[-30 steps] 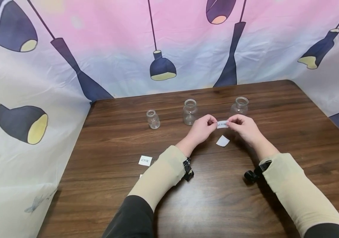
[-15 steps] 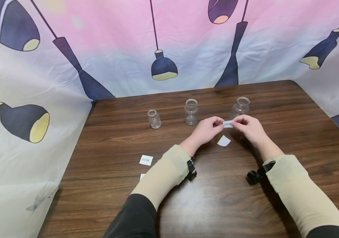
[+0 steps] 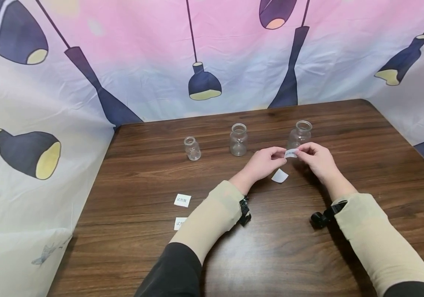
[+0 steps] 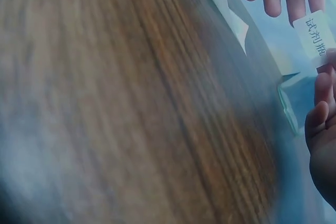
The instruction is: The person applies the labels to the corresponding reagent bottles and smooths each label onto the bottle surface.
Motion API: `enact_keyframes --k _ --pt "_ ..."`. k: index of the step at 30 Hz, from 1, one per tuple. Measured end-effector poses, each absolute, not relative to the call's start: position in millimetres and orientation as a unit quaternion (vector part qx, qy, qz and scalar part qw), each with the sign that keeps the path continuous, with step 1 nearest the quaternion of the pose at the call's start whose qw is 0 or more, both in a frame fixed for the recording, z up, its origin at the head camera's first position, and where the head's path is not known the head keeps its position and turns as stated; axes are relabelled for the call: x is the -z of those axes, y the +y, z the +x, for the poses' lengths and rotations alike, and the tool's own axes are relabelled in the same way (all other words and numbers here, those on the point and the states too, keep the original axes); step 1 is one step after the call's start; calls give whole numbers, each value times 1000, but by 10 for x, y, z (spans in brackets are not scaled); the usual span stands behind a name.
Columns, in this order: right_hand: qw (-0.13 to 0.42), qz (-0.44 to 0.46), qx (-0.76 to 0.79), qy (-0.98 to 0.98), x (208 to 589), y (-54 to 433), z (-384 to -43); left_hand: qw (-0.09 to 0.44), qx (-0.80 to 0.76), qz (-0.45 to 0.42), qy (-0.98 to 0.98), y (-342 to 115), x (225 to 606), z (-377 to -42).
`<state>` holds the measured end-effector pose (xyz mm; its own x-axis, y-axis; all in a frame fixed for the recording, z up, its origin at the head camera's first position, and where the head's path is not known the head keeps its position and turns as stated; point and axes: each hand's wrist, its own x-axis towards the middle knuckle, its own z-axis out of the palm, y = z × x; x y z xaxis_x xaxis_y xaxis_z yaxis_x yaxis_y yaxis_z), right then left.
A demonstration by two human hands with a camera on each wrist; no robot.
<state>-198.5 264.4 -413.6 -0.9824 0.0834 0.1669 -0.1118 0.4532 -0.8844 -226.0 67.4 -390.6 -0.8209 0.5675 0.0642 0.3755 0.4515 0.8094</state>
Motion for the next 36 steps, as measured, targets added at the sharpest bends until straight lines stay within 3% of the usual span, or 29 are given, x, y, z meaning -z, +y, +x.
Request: enact_keyframes --k 14,36 --pt "120 -14 -534 -837 4167 2745 -1981 164 -431 295 837 823 3919 -2275" --pt "132 -37 -515 -846 4184 2836 -2015 182 -412 284 846 944 3891 -2364"
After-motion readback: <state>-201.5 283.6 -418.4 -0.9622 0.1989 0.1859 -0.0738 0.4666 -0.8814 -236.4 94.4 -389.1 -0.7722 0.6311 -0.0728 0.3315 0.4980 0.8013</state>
